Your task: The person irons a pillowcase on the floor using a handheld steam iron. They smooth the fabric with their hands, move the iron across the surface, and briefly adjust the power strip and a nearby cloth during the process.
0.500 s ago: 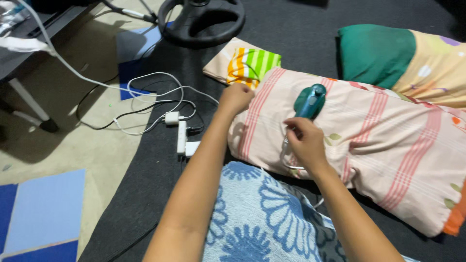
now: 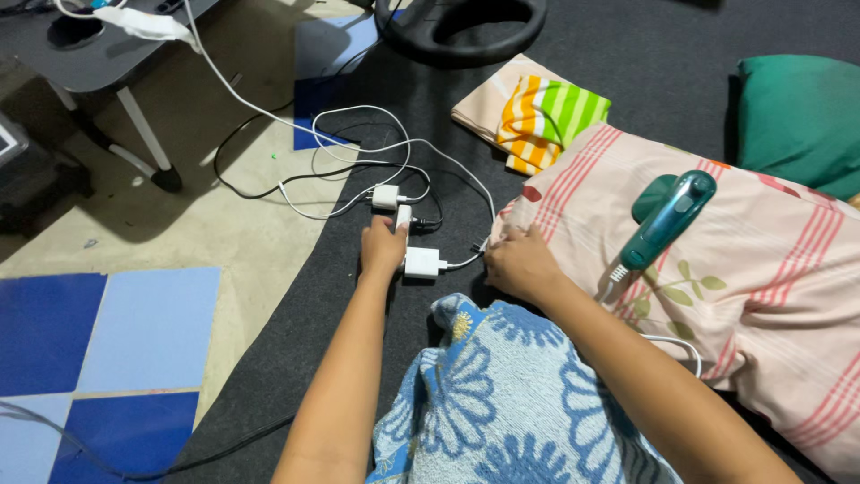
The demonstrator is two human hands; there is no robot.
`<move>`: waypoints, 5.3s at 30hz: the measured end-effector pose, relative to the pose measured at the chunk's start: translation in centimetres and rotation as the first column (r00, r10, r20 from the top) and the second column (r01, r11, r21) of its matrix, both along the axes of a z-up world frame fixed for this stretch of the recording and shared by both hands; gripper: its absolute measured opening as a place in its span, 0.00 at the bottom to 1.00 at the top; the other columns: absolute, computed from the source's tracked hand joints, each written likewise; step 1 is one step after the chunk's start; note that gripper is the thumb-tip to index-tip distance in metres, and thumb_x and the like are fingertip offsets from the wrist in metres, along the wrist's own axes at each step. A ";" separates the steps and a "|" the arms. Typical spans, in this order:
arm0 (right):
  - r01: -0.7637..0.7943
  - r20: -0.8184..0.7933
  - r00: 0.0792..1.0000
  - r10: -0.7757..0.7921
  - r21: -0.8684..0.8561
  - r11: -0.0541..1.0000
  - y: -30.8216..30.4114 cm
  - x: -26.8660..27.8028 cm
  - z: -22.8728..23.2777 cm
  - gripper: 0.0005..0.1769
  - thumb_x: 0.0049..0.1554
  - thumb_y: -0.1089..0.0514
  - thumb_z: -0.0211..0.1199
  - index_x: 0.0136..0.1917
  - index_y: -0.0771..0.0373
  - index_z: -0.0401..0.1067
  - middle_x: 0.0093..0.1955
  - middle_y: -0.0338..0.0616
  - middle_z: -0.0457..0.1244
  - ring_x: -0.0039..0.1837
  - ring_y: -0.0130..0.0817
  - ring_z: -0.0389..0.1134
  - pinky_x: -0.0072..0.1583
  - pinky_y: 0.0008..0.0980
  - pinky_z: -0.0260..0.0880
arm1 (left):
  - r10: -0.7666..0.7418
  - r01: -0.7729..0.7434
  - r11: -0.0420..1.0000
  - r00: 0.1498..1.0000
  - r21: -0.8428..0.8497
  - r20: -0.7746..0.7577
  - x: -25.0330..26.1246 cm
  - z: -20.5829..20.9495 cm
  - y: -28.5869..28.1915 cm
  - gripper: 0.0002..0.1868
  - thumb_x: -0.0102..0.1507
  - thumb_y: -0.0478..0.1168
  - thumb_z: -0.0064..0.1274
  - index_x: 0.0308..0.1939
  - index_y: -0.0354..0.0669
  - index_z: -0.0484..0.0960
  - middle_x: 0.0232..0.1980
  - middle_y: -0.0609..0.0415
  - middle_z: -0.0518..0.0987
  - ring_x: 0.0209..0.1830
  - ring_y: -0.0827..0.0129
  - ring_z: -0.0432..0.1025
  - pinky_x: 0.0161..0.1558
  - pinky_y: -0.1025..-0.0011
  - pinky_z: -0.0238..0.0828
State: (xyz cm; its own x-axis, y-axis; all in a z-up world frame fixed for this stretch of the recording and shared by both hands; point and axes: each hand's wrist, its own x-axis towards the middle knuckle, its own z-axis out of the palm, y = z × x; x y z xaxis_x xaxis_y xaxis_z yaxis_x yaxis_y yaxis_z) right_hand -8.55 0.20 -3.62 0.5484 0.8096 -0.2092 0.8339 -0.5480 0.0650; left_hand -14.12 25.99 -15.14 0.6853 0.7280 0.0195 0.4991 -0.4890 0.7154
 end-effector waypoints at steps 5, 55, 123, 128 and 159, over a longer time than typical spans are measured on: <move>0.092 0.295 0.948 -0.121 0.109 0.990 -1.4 1.0 -1.5 0.19 0.55 0.39 0.66 0.45 0.56 0.79 0.51 0.38 0.70 0.61 0.41 0.64 0.62 0.51 0.58 | -0.079 0.075 0.974 0.997 -0.215 -0.011 -0.6 -1.2 0.3 0.17 0.63 0.48 0.57 0.51 0.42 0.83 0.46 0.46 0.85 0.48 0.55 0.81 0.50 0.61 0.75; 0.077 -0.422 0.906 0.028 0.231 0.970 10.9 3.5 -2.4 0.09 0.57 0.57 0.57 0.42 0.63 0.75 0.43 0.55 0.70 0.48 0.55 0.72 0.50 0.50 0.71 | -0.007 0.176 0.579 0.977 -0.796 0.211 -1.0 -4.6 4.3 0.17 0.66 0.40 0.55 0.55 0.34 0.85 0.44 0.48 0.87 0.37 0.71 0.80 0.40 0.73 0.76; 0.733 -0.262 0.627 -0.734 0.520 0.440 -35.9 -10.9 -4.7 0.54 0.44 0.47 0.74 0.76 0.72 0.58 0.66 0.67 0.64 0.66 0.57 0.68 0.65 0.48 0.68 | -0.078 0.080 0.995 0.996 0.057 -0.035 -7.2 5.2 -4.0 0.64 0.48 0.38 0.72 0.80 0.67 0.45 0.66 0.34 0.65 0.65 0.37 0.63 0.63 0.48 0.66; 0.689 -0.196 0.671 -0.715 0.520 0.505 -33.9 -11.4 -5.8 0.53 0.44 0.48 0.74 0.77 0.71 0.58 0.70 0.67 0.61 0.69 0.59 0.63 0.67 0.49 0.64 | 0.027 -0.024 0.998 0.998 0.059 -0.052 -9.1 5.2 -1.8 0.64 0.47 0.39 0.73 0.78 0.67 0.47 0.66 0.33 0.64 0.66 0.36 0.61 0.64 0.48 0.64; 0.561 -0.991 -0.126 0.049 -0.112 -0.820 -48.2 -6.5 -6.1 0.39 0.63 0.30 0.53 0.79 0.48 0.55 0.79 0.44 0.56 0.78 0.58 0.53 0.73 0.76 0.40 | -0.591 0.581 0.781 0.806 -0.229 0.027 14.7 6.1 -15.0 0.43 0.56 0.62 0.58 0.66 0.35 0.73 0.62 0.36 0.80 0.62 0.48 0.75 0.62 0.60 0.70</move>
State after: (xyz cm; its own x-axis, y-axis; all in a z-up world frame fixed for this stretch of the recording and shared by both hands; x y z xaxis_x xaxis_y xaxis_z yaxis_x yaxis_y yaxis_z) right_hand -15.08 -48.02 -9.75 0.5559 -0.5184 -0.6498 -0.4658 0.4532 -0.7600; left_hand 0.62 11.02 -9.04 0.9774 0.1674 -0.1295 0.2003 -0.5339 0.8215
